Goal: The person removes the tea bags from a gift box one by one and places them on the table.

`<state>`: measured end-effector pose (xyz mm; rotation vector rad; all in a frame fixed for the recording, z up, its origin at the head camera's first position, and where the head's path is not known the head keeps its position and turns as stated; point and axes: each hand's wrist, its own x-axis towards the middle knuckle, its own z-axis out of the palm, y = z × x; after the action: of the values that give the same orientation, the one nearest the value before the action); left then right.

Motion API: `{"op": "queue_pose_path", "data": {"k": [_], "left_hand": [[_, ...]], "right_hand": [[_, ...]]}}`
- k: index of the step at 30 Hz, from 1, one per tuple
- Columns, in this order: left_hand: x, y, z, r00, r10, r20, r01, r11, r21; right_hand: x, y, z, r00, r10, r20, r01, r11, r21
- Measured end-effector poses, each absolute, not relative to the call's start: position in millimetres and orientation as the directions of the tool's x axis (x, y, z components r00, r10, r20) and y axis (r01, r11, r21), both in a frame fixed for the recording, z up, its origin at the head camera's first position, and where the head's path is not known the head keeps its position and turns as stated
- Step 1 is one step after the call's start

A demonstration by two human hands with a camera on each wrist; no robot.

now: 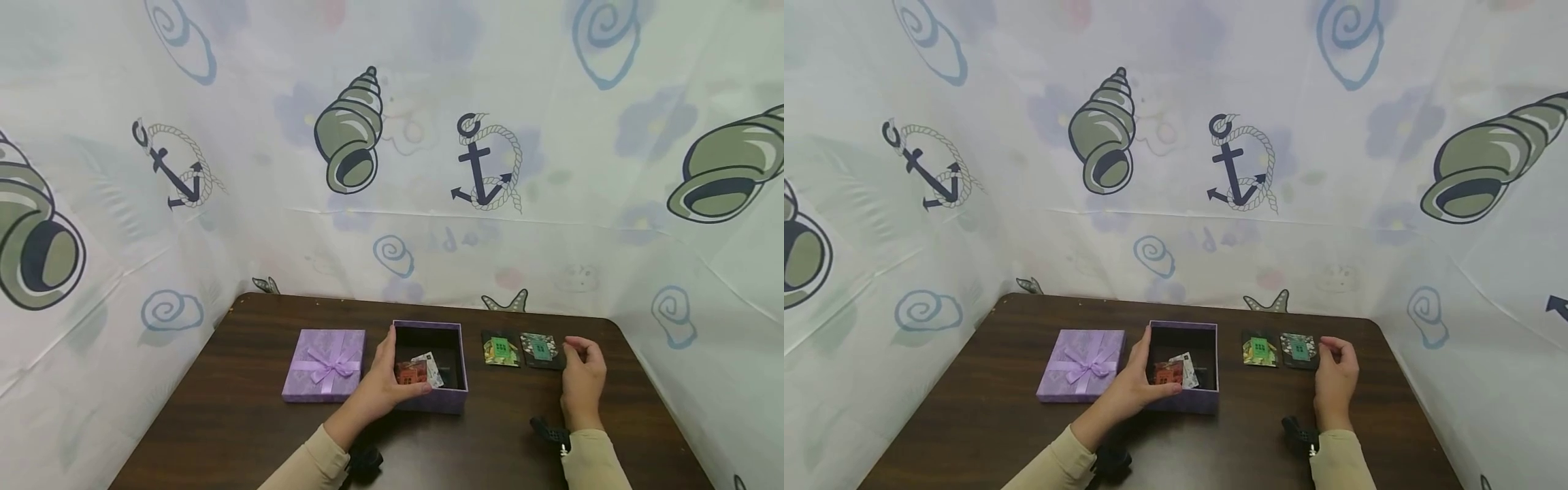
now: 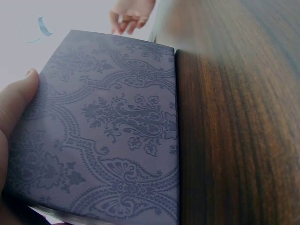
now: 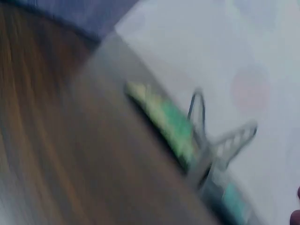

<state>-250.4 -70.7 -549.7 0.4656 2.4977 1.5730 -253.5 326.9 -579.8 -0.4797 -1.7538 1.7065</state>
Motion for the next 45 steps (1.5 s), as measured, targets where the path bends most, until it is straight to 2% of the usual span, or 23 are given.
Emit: {"op": "queue_pose_path", "data": {"k": [6, 12, 22, 32, 39, 45], "left_hand": [[-250, -72, -554, -0.937, 0.347, 0.034, 0.18, 0.397, 0.9], [-251, -72, -555, -0.938, 0.344, 0.046, 0.19, 0.398, 0.898], [-251, -72, -551, -0.939, 0.34, 0.043, 0.186, 0.399, 0.898], [-251, -72, -552, -0.937, 0.348, 0.041, 0.181, 0.382, 0.906], [-251, -72, -554, -0.932, 0.36, 0.039, 0.186, 0.383, 0.905], [-251, -72, -553, -0.934, 0.356, 0.03, 0.178, 0.391, 0.903]], "right_hand": [[-249, 293, -534, -0.839, 0.512, 0.182, -0.182, 0.05, -0.982], [-244, 252, -493, -0.941, 0.291, 0.174, -0.133, 0.154, -0.979], [-241, 204, -456, -0.992, 0.008, 0.126, -0.123, 0.154, -0.98], [-260, 168, -445, -0.975, -0.215, -0.056, 0.0, 0.25, -0.968], [-276, 155, -454, -0.906, -0.377, -0.191, 0.066, 0.319, -0.945], [-287, 149, -464, -0.854, -0.447, -0.266, 0.086, 0.383, -0.92]]}}
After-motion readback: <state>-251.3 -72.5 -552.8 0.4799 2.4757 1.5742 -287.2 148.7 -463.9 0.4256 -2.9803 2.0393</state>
